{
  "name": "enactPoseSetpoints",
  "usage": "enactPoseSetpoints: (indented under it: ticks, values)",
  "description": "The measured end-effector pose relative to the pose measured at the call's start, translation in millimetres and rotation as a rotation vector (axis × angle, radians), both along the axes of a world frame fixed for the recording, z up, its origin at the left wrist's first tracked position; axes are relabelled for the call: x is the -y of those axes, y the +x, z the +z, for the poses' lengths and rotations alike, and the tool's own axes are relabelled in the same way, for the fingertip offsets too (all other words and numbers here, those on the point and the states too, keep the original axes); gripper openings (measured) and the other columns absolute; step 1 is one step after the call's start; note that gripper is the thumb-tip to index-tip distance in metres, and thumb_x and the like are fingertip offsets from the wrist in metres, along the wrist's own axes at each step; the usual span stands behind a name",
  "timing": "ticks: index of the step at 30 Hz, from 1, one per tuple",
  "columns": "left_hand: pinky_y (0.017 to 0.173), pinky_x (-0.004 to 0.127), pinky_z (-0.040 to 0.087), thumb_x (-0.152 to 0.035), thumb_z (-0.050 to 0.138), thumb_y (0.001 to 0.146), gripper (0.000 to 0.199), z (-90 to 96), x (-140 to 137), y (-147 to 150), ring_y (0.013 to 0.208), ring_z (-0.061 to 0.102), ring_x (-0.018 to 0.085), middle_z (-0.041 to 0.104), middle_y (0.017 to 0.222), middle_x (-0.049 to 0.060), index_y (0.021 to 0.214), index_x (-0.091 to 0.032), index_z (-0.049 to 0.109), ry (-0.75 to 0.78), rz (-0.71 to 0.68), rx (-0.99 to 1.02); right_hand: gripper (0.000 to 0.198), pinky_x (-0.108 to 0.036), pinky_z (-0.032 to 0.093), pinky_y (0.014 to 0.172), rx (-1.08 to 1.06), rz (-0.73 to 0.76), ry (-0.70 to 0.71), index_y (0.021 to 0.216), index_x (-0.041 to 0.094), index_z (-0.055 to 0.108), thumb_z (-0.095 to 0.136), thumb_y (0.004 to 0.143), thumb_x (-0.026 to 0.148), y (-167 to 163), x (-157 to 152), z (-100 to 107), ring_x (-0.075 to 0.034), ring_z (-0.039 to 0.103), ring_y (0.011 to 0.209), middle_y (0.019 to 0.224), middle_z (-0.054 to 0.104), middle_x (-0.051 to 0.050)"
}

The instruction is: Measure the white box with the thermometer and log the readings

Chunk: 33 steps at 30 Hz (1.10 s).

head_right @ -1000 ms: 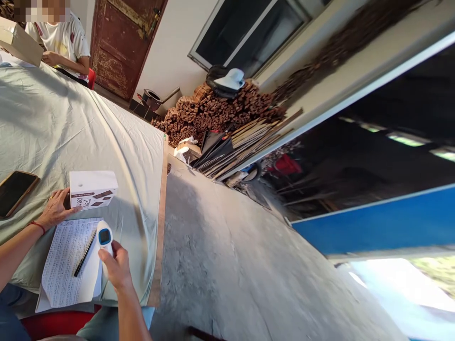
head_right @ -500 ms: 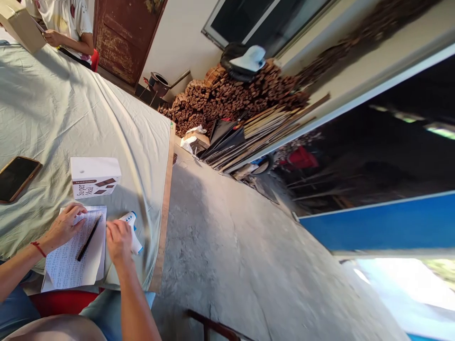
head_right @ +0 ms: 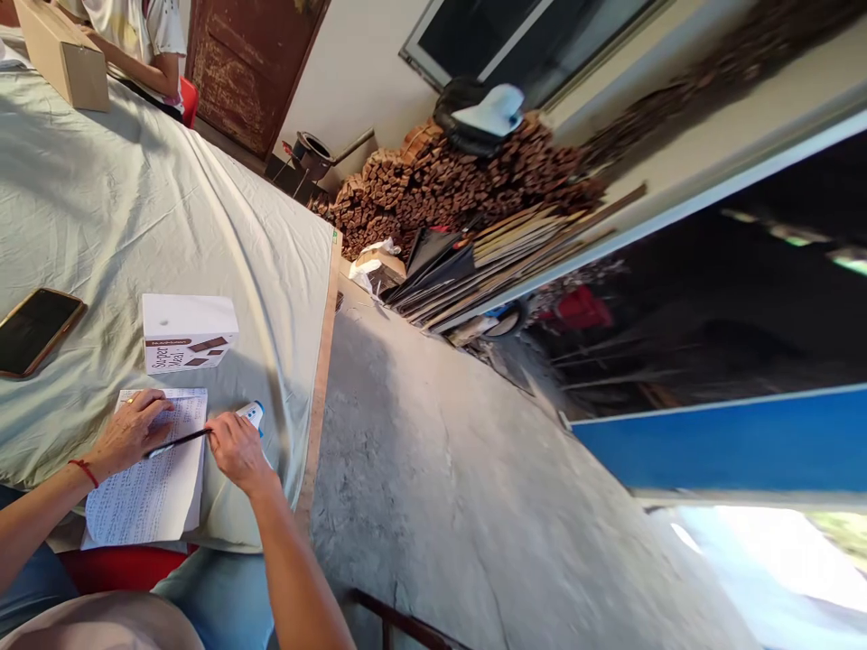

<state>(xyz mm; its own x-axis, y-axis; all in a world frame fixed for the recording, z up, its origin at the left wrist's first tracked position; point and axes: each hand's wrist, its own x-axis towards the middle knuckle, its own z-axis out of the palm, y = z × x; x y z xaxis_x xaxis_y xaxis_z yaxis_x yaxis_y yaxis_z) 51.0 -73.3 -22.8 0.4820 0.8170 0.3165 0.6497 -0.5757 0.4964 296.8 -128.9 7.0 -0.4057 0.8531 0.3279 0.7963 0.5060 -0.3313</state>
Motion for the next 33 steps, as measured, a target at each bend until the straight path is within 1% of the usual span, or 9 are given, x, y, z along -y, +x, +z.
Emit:
enactPoseSetpoints:
  ticks: [2,4,5,8,12,15,19,25,33]
  values:
    - [0.093,0.041,0.053,-0.032,0.06,0.094,0.026,6.3,2.3,2.1,0.105,0.062,0.025,0.064,0.118,0.011,0.117,-0.024,0.069,-0.03,-0.024,-0.089,0.014,-0.029,0.051,0.068,-0.328,-0.175,0.021,0.099,0.021,0.064,0.051,0.101,0.024,-9.0,8.7,-16.0,-0.017,0.06,0.07,0.083,0.065,-0.003]
    - [0.097,0.045,0.05,-0.038,0.064,0.094,0.034,14.1,4.5,5.1,0.11,0.06,0.028,0.062,0.124,0.012,0.126,-0.027,0.069,-0.058,-0.026,-0.185,0.011,-0.027,0.05,0.06,-0.61,-0.375,-0.013,0.093,0.023,0.059,0.05,0.098,0.027,-24.8,12.7,-34.6,-0.015,0.058,0.062,0.077,0.062,0.0]
    - [0.098,0.046,0.049,-0.04,0.066,0.093,0.038,18.1,5.4,6.7,0.112,0.06,0.029,0.062,0.125,0.012,0.129,-0.028,0.069,-0.072,-0.022,-0.228,0.011,-0.026,0.05,0.057,-0.719,-0.438,-0.048,0.092,0.023,0.058,0.049,0.096,0.028,-33.2,12.7,-42.9,-0.015,0.057,0.059,0.074,0.061,0.002]
    - [0.099,0.046,0.047,-0.043,0.069,0.092,0.044,27.6,7.3,10.9,0.115,0.058,0.03,0.061,0.129,0.012,0.135,-0.03,0.068,-0.113,-0.011,-0.315,0.011,-0.026,0.049,0.055,-0.872,-0.531,-0.098,0.089,0.023,0.059,0.05,0.092,0.029,-51.5,6.4,-58.4,-0.015,0.057,0.057,0.069,0.06,0.003]
    - [0.101,0.046,0.045,-0.044,0.07,0.092,0.046,32.8,8.2,12.8,0.117,0.057,0.03,0.06,0.13,0.012,0.136,-0.031,0.067,-0.141,-0.008,-0.363,0.013,-0.027,0.05,0.057,-0.8,-0.522,-0.059,0.082,0.023,0.06,0.053,0.088,0.031,-54.2,-3.6,-58.2,-0.016,0.057,0.059,0.067,0.061,0.002]
    - [0.101,0.046,0.044,-0.043,0.071,0.092,0.047,32.8,8.6,12.8,0.117,0.057,0.03,0.06,0.131,0.012,0.136,-0.031,0.067,-0.146,-0.007,-0.379,0.016,-0.028,0.051,0.059,-0.719,-0.478,-0.028,0.079,0.023,0.06,0.053,0.091,0.032,-51.1,-5.9,-55.6,-0.016,0.057,0.06,0.065,0.061,0.002]
    - [0.102,0.044,0.043,-0.042,0.071,0.091,0.047,32.6,9.2,12.7,0.118,0.057,0.029,0.059,0.132,0.011,0.137,-0.032,0.066,-0.143,-0.002,-0.375,0.019,-0.027,0.051,0.06,-0.637,-0.46,-0.034,0.08,0.024,0.06,0.053,0.094,0.034,-50.6,-4.9,-58.2,-0.016,0.058,0.059,0.066,0.062,0.001]
    - [0.101,0.044,0.043,-0.041,0.071,0.091,0.046,34.2,9.5,13.2,0.118,0.057,0.03,0.059,0.131,0.01,0.136,-0.033,0.066,-0.146,-0.005,-0.376,0.022,-0.027,0.053,0.06,-0.6,-0.448,0.013,0.082,0.023,0.061,0.052,0.097,0.036,-51.0,-4.7,-61.6,-0.016,0.06,0.06,0.066,0.064,0.0]
    - [0.102,0.044,0.042,-0.043,0.072,0.09,0.045,31.3,9.1,13.1,0.117,0.057,0.029,0.059,0.13,0.009,0.134,-0.035,0.066,-0.136,-0.002,-0.337,0.027,-0.027,0.052,0.06,-0.564,-0.459,0.008,0.08,0.022,0.062,0.052,0.098,0.039,-49.0,-4.0,-60.6,-0.016,0.059,0.06,0.065,0.064,-0.001]
